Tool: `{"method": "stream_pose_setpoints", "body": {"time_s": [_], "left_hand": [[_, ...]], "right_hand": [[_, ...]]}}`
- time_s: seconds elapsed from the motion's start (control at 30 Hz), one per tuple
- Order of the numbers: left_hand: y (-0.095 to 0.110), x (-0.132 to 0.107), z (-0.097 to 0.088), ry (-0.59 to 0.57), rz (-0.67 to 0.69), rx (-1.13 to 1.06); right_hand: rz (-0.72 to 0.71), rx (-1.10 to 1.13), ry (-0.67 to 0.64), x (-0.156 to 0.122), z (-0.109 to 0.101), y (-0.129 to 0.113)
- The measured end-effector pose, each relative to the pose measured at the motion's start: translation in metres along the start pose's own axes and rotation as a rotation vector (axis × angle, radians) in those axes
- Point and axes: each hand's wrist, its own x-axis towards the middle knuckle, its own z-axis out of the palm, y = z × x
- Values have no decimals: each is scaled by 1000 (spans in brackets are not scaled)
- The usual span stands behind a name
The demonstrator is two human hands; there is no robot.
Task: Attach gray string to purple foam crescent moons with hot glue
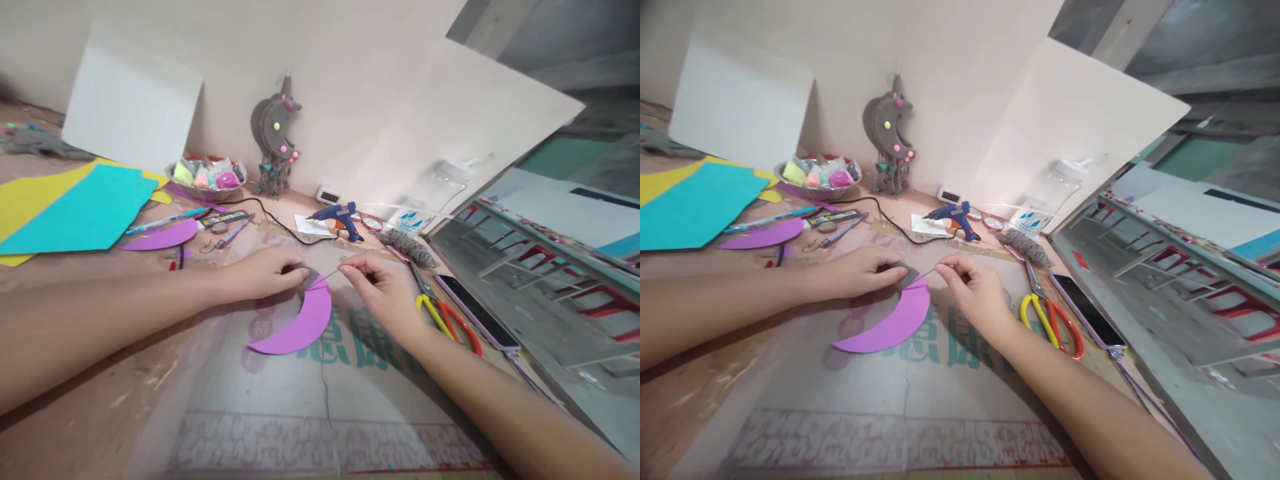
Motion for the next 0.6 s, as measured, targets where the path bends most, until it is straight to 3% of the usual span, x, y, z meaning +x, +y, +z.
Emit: {"method": "stream_pose_setpoints", "body": {"time_s": [0.17, 0.33, 0.6], "left_hand": [[3, 0, -3, 12, -27, -65], [6, -2, -6, 32, -105, -216], [7, -5, -7, -74, -177, -305]], "right_hand": [[77, 40, -51, 5, 3, 21], [90, 60, -94, 6, 5, 24], [64, 58, -107, 6, 9, 34]]}}
